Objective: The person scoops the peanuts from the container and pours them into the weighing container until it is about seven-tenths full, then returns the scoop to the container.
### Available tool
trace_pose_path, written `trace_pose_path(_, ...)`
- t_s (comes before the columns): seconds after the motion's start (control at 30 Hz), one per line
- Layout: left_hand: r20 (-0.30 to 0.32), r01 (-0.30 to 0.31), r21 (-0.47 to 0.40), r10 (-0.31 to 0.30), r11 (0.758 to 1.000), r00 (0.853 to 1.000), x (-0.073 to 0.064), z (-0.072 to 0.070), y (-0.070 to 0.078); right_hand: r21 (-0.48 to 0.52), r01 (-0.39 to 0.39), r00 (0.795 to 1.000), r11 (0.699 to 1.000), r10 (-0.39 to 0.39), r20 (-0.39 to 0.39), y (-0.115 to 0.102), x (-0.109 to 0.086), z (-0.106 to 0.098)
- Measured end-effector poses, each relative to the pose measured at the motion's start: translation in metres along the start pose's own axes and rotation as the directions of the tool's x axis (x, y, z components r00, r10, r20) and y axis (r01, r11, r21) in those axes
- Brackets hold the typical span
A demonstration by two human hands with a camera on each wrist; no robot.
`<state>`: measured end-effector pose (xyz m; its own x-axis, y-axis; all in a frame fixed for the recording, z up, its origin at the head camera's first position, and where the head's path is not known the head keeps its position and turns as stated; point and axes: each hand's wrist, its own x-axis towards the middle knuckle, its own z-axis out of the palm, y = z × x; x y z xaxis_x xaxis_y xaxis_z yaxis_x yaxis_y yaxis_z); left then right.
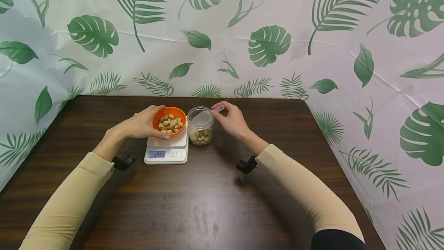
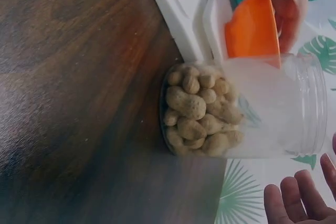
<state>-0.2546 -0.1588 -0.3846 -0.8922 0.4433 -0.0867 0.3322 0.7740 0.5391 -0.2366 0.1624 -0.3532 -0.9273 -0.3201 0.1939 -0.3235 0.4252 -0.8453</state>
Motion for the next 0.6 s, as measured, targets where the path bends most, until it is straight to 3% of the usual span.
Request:
trace_pose_path(0.13, 0.001, 0.004, -0.005, -0.004, 1.000, 1.000, -0.001, 0.000, -0.001, 0.025, -0.014, 1.000, 1.000, 0.013, 0.020, 0.005, 0.000, -0.001)
trace_pose_path(0.4, -0.006, 0.026, -0.047, -0.026, 0.999, 1.000, -0.003, 0.002, -0.006, 0.125, -0.038, 0.999, 0.991, 0.041, -0.025, 0.051, 0.010, -0.008)
trace_pose_path(0.6, -0.093, 0.020, -0.084, -0.028, 0.996, 0.995, -0.008, -0.003, -0.018, 0.087, -0.065, 0.994, 0.994, 0.073, -0.082, 0.062, 0.002, -0.034)
